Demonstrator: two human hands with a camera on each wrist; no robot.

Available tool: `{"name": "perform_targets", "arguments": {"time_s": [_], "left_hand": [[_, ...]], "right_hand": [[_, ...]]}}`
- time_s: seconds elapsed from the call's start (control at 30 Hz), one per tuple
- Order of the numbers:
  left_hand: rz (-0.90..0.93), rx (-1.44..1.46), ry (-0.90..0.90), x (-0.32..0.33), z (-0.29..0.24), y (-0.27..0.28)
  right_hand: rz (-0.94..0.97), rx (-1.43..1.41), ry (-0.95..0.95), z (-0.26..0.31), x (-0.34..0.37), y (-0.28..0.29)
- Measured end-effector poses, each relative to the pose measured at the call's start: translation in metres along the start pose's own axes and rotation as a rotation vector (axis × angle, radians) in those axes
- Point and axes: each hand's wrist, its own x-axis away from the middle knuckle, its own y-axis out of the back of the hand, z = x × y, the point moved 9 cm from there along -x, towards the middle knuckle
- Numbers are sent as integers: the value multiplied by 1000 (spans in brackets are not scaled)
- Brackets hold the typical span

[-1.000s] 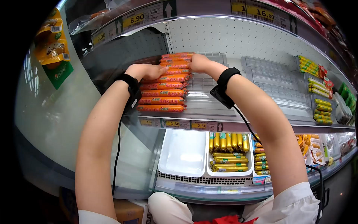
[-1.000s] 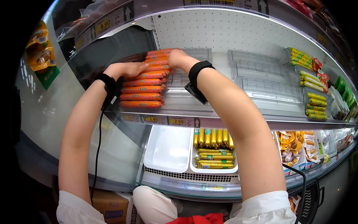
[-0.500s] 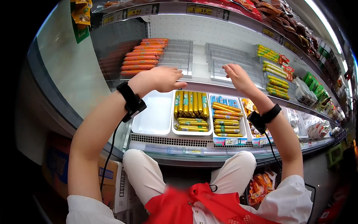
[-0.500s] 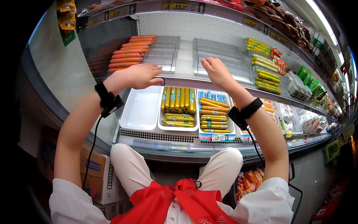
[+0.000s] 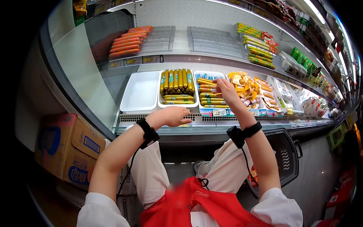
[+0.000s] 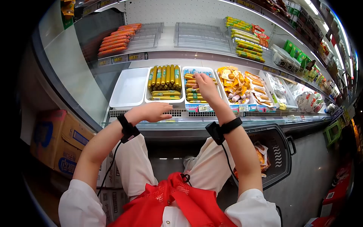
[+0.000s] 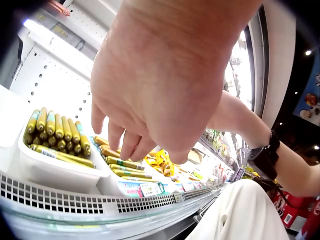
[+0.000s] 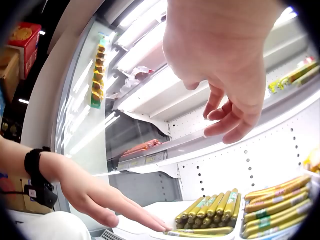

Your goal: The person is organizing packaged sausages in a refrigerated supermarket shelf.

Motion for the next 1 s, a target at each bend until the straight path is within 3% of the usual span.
{"name": "perform_targets", "arguments": {"time_s": [0.13, 0.33, 0.43, 0.6, 0.67, 0.8, 1.0], "left_hand": [[16, 98, 71, -4, 6, -17], [-284, 184, 184, -18, 49, 0], [-278, 259, 280, -28, 81, -12], [-344, 145, 293, -42, 112, -27], [-329, -4, 275, -46, 112, -26], [-359, 34, 257, -58, 131, -22], [-353, -10, 316, -61, 153, -30]], "right_hand": [[-105, -217, -129, -39, 13, -7], [-220, -373, -122, -55, -26, 12], [-250, -548, -157, -83, -47, 12], [-294, -693, -270, -137, -74, 0], [-248, -562, -301, -146, -83, -2], [-143, -267, -319, -130, -98, -8], [-92, -138, -349, -148, -113, -20]]}}
